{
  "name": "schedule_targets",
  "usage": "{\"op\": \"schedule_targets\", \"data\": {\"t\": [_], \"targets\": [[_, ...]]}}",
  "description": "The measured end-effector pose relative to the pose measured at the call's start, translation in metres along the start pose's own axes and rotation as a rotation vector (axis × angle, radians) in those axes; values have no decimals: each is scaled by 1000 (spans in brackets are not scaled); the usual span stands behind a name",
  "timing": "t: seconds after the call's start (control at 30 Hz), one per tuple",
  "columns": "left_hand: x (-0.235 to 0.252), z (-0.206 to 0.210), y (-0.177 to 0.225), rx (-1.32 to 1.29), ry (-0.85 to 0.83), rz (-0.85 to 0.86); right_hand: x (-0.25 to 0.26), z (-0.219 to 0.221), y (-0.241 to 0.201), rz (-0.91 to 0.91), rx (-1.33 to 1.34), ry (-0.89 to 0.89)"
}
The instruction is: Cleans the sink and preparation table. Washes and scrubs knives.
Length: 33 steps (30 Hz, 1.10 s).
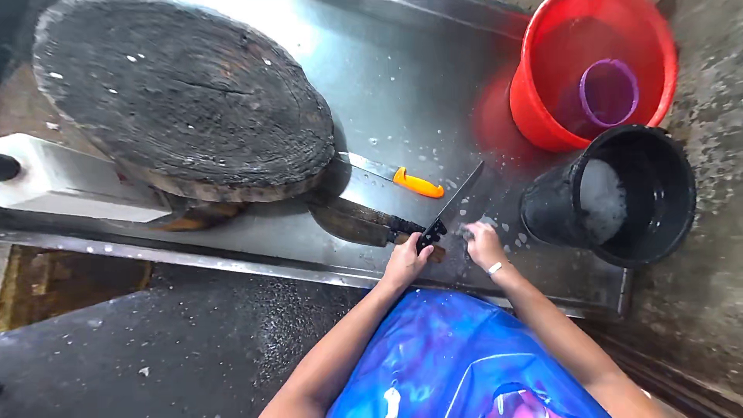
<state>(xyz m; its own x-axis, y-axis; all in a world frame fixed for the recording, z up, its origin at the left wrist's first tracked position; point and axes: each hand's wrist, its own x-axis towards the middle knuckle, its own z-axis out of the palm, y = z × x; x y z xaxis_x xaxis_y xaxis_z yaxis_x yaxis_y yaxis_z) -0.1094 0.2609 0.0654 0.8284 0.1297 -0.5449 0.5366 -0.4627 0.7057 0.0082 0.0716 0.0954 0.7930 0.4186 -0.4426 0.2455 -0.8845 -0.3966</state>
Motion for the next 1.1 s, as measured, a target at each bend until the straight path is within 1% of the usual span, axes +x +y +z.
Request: {"op": "schedule_targets", "data": {"t": [0.07, 0.1, 0.13, 0.17, 0.2, 0.23, 0.27, 0.3, 0.33, 0.37, 0.4, 0.43, 0.5, 0.53, 0.57, 0.63, 0.67, 0.7, 0.73, 0.8, 0.83, 0.87, 0.9, 0.93, 0.97, 1.0, 1.03, 1.1], "targets": [[3, 1, 0, 5, 16, 7, 18, -2, -10, -146, 38, 233], [3, 2, -1, 5, 18, 2, 24, 4, -14, -201, 43, 238], [2, 2, -2, 10, 20, -5, 27, 12, -14, -228, 21, 164], [2, 1, -3, 13, 19, -10, 25, 14, -11, -213, -16, 55], [4, -1, -2, 4, 21, -12, 25, 8, -9, -167, -68, -60], [6, -5, 0, -5, 25, -16, 25, -1, -11, -127, -86, -102], [5, -5, 0, -9, 26, -18, 22, -6, -14, -125, -76, -52], [3, -2, 1, -14, 26, -19, 18, -8, -19, -161, -51, 57], [4, -2, 1, -18, 28, -19, 22, -6, -25, -232, -32, 176], [5, -1, 1, -25, 28, -23, 27, 1, -27, -302, -32, 240], [4, 1, -1, -33, 35, -28, 29, 10, -24, -343, -46, 219], [4, 0, -3, -38, 40, -31, 31, 16, -19, -341, -70, 152], [7, -6, -2, -32, 43, -32, 31, 5, -12, -246, -145, -49], [5, -5, -2, -28, 37, -33, 27, -1, -13, -208, -151, -66], [2, -1, -2, -26, 31, -33, 21, -4, -17, -208, -132, 6], [10, -4, 2, -34, 35, -36, 40, -4, -29, -335, -90, 228], [6, -1, 0, -48, 36, -45, 42, 8, -27, -399, -76, 249], [0, 3, -2, -67, 41, -51, 36, 20, -19, -435, -80, 213], [1, 0, -2, -69, 48, -50, 34, 22, -12, -442, -105, 160], [6, -6, 3, -66, 43, -52, 36, 7, -1, -385, -173, 35], [1, -1, 2, -62, 33, -55, 27, 3, 0, -347, -170, 28], [1, 1, 2, -56, 31, -53, 27, -5, -6, -328, -148, 75], [7, -2, 3, -47, 34, -51, 40, -12, -16, -348, -122, 148], [7, -1, 2, -42, 36, -49, 49, -8, -21, -385, -97, 197], [2, 4, -2, -40, 41, -46, 49, 6, -19, -429, -90, 204], [0, 6, -4, -41, 51, -42, 47, 19, -11, -470, -98, 180], [3, 4, -4, -42, 59, -38, 47, 20, -2, -498, -125, 134], [4, -1, -3, -46, 59, -43, 44, 12, 10, -495, -175, 37]]}}
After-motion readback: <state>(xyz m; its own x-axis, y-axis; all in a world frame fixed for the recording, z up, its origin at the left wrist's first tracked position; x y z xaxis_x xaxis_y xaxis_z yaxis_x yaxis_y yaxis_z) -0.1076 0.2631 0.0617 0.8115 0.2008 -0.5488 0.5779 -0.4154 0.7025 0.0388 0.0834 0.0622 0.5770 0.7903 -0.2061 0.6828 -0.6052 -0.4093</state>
